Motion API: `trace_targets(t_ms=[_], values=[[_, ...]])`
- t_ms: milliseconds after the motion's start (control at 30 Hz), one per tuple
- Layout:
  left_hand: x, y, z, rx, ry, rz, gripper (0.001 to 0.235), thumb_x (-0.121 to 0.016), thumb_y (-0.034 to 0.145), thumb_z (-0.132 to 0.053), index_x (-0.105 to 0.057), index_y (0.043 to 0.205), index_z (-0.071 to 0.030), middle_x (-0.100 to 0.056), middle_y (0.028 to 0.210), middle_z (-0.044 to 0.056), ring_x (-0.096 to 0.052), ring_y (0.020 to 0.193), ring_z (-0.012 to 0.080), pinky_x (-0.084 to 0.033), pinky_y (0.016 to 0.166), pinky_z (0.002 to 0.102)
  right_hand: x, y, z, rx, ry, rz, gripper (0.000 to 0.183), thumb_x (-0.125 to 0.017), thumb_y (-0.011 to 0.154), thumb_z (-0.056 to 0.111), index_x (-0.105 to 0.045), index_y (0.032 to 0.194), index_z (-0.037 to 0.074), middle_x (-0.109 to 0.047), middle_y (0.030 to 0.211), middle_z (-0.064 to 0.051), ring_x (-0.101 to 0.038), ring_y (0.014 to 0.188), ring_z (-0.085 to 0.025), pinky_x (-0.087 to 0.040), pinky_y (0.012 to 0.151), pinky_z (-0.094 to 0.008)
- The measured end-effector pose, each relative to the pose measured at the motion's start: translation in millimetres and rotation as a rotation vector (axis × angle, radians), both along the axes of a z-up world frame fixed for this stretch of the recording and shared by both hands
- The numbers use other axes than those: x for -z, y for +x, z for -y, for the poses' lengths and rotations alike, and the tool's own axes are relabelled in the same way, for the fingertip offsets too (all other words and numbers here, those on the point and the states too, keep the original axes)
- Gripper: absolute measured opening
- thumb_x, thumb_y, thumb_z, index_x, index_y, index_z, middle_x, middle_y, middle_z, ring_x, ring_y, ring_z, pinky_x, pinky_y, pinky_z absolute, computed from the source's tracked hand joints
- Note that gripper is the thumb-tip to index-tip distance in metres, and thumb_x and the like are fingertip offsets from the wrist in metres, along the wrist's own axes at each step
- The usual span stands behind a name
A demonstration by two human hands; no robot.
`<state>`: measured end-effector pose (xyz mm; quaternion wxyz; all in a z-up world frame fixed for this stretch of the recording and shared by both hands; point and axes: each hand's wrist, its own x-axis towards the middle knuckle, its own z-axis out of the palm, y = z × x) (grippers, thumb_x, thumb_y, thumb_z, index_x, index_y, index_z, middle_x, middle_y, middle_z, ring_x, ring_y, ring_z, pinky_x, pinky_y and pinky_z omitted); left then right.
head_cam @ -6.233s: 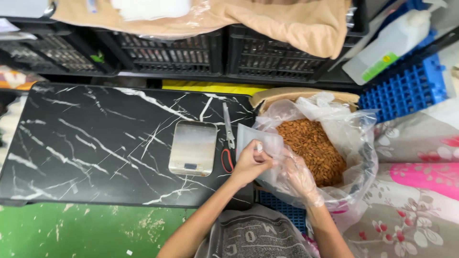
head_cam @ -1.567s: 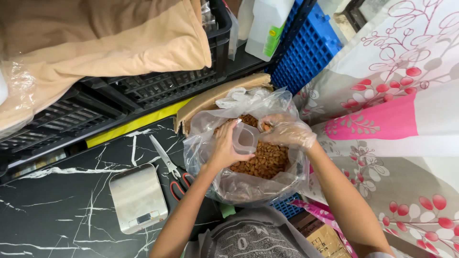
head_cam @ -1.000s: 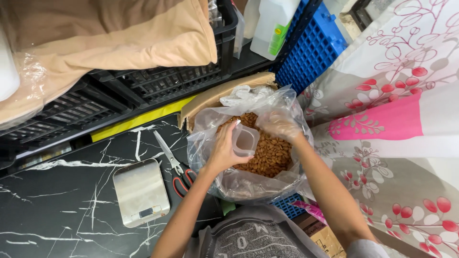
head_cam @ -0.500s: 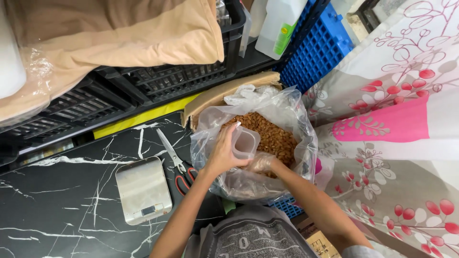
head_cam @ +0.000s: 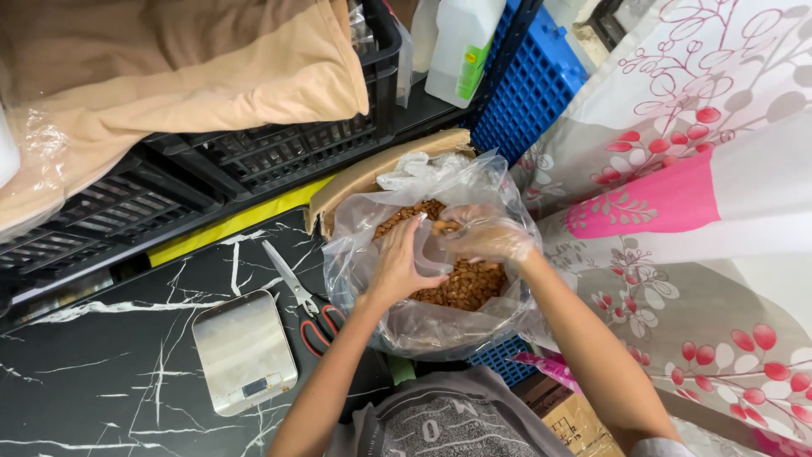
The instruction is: Filling small plastic bags with nuts and weighing them on a digital scale
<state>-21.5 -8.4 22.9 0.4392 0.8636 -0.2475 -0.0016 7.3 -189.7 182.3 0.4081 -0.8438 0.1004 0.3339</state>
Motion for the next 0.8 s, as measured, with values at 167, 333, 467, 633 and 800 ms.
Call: trace_targets(t_ms=[167,333,467,633,800], values=[[2.6,-0.5,-0.3,-0.015,0.007,-0.033,0.12,-0.095,0.058,-0.041,-0.031,0.151,0.001,-0.044,0.144,0.025,-0.042,0.138,0.0408,-0.03,0.117,0.052,0.0,3.3,3.6,-0.201,-0.005,0.105,0.057,-0.077,0.073,0.028,-0.071,0.128,0.013,-0.072,0.129,-0.012,-0.068,0.118,-0.028,-0.063,0.09,-0.037],[23.1,-0.9,-8.5,-0.078,-0.005,0.05,0.118,-0.092,0.056,-0.047,-0.036,0.148,0.001,-0.049,0.14,0.023,-0.047,0.135,0.0385,-0.033,0.117,0.048,41.9,12.4,9.5,-0.24,-0.22,0.093,0.048,-0.067,0.084,0.028,-0.069,0.127,0.006,-0.071,0.128,-0.017,-0.069,0.117,-0.032,-0.059,0.1,-0.041],[11.5,-6.8,-20.1,-0.103,-0.076,0.031,0.117,-0.095,0.052,-0.043,-0.039,0.145,0.003,-0.051,0.137,0.025,-0.049,0.132,0.0417,-0.034,0.115,0.05,221.4,31.0,39.9,-0.227,-0.336,0.05,0.044,-0.055,0.087,0.055,-0.073,0.119,0.03,-0.075,0.11,-0.007,-0.07,0.094,-0.024,-0.057,0.083,-0.033],[4.5,-12.4,-25.0,-0.102,-0.103,-0.012,0.118,-0.096,0.052,-0.038,-0.038,0.146,0.003,-0.052,0.137,0.026,-0.05,0.131,0.0427,-0.033,0.115,0.052,305.5,15.6,14.2,-0.516,-0.4,0.001,0.044,-0.056,0.086,0.058,-0.068,0.122,0.036,-0.072,0.118,0.0,-0.066,0.114,-0.022,-0.052,0.101,-0.036],[9.9,-0.8,-20.5,-0.09,-0.099,0.009,0.119,-0.096,0.053,-0.039,-0.036,0.148,0.001,-0.048,0.142,0.024,-0.047,0.135,0.041,-0.034,0.114,0.051,358.0,-10.3,3.3,-0.949,-0.316,-0.134,0.023,-0.052,0.09,0.033,-0.07,0.094,0.019,-0.071,0.084,-0.004,-0.07,0.083,-0.022,-0.055,0.078,-0.036]])
